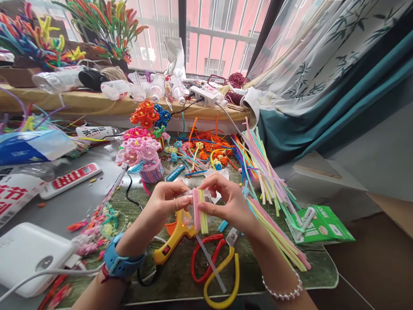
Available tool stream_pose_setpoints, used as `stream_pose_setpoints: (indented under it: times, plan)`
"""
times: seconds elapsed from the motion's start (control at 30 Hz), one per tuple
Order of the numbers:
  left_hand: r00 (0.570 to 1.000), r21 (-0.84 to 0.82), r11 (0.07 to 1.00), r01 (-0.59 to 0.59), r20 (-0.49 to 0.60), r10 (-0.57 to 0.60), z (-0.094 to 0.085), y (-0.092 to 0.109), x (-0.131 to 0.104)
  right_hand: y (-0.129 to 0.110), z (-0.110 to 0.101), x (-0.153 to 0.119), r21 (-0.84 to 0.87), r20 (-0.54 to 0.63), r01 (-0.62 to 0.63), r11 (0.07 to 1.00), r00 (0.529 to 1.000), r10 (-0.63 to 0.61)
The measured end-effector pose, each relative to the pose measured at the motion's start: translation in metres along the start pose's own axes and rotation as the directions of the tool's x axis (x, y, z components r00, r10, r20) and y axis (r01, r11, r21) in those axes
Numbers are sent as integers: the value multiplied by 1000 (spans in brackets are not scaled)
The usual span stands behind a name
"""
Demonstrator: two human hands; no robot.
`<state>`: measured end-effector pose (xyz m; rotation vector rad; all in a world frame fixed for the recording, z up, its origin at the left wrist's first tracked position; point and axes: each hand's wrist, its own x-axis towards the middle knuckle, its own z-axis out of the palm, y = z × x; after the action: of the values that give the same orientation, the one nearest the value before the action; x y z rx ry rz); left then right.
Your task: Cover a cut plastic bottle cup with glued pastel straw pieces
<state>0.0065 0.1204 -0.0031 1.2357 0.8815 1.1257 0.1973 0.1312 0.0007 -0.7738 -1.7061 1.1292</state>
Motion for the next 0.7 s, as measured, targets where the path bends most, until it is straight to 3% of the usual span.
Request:
stream_pose_setpoints:
  times: [0.3,0.7]
  plan:
    - [1000,-33,999,-7,-17,7,-2,-1,0,-6,-9,-2,-106,118,65,992,992,-52]
    - [997,-58,997,41,-58,-44,0,2,3,-8,-13,-1,-214,182,202,956,969,-164]
